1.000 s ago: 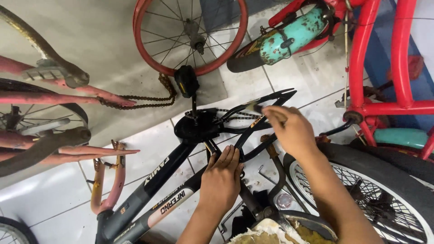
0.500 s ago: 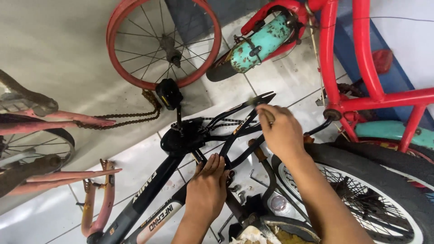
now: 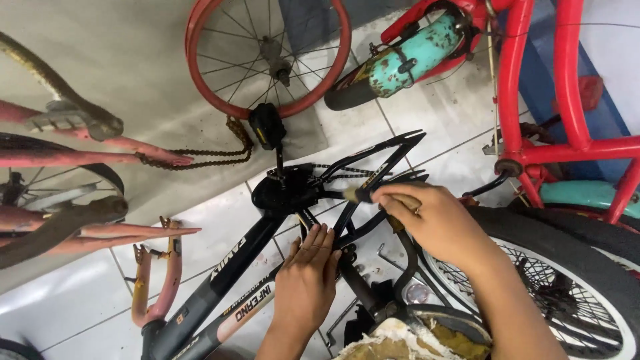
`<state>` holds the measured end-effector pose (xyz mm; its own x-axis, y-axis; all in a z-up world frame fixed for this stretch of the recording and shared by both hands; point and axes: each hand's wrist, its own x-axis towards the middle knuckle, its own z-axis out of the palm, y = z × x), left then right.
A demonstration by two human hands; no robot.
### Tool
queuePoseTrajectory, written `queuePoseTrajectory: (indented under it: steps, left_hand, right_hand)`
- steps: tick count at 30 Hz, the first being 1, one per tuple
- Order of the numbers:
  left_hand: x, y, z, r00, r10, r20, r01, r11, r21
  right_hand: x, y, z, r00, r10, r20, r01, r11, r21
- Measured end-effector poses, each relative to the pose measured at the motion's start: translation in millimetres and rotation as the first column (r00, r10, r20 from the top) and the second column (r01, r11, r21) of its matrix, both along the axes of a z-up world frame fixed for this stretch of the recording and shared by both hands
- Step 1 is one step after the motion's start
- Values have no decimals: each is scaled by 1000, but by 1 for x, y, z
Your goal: Cleaning a bicycle frame using a brush to apply cleaner and a cloth to wipe it down.
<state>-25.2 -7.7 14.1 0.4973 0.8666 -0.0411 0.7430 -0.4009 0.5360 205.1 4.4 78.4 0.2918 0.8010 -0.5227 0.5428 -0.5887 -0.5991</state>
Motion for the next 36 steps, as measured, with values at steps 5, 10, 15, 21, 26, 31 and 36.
queuePoseTrajectory:
  steps: [5,10,15,21,26,31,36]
  left_hand:
    - [-21,-6,6,985,154,83,-160,985,68]
    - [-38,-9,22,964,233,127,-244,966,81]
    - [-57,-13,36,961,235,145,-251,962,106]
    - [-78,-20,50,976,177,128,-188,979,74]
    - [-100,-28,63,976,152,157,-154,988,1]
    - [-129,-44,59,973,185,140,-175,981,-82]
    - [-163,-60,44,980,144,134,-135,988,-78]
  right_hand:
    - [-12,-6,8,993,71,99,-64,996,-69]
    - [-37,-12,29,977,34,-212,-77,977,-197]
    - [-48,-16,44,988,147,42,-138,975,-177]
    - [-84,-20,60,924,372,92,-323,885,-334]
    - [-110,-27,53,920,336,202,-312,940,-141]
    - [-164,-43,27,770,516,374,-553,833,-12]
    - [-196,-52,23,814,523,254,-551,833,52]
